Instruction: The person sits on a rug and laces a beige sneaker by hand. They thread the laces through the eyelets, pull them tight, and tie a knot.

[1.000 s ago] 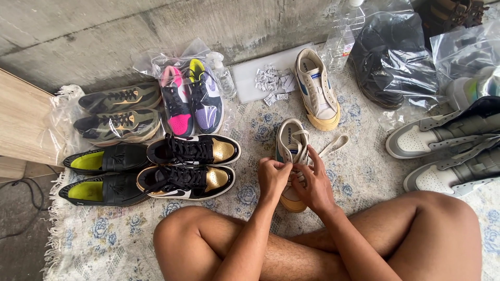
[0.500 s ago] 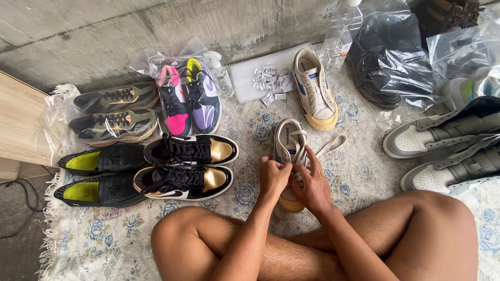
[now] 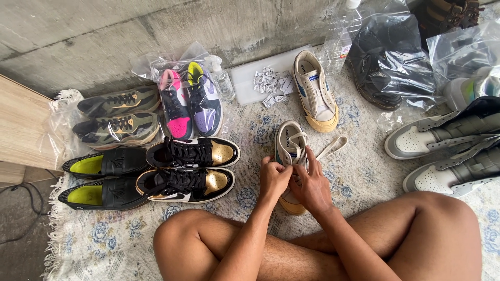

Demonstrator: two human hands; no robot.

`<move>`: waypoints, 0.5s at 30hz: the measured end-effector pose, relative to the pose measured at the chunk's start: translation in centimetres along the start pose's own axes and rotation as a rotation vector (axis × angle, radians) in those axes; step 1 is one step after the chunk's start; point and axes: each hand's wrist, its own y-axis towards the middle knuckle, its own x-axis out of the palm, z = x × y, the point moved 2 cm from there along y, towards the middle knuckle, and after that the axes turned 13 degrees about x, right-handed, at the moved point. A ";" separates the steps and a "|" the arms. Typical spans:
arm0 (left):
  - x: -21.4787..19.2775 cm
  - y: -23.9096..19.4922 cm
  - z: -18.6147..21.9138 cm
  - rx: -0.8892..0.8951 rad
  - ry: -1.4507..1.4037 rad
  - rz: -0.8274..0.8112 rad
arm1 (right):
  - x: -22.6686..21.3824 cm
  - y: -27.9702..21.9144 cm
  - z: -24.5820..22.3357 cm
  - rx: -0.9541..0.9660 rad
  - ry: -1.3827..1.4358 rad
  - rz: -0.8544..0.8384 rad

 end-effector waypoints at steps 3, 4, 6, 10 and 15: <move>0.2 0.0 -1.4 0.009 0.033 -0.012 | -0.1 0.3 -0.3 0.021 -0.068 -0.046; 0.1 0.1 -1.7 0.010 0.035 -0.012 | -0.4 0.7 -0.8 0.022 -0.065 -0.046; -0.1 0.2 -2.3 -0.001 0.022 -0.052 | -0.7 1.3 -1.7 0.134 -0.206 -0.191; -0.8 0.6 -2.4 -0.048 0.041 -0.092 | -1.9 2.4 -4.0 0.132 -0.346 -0.233; -2.7 0.0 1.9 -0.118 0.002 -0.117 | -1.1 2.8 -4.8 0.170 -0.522 -0.333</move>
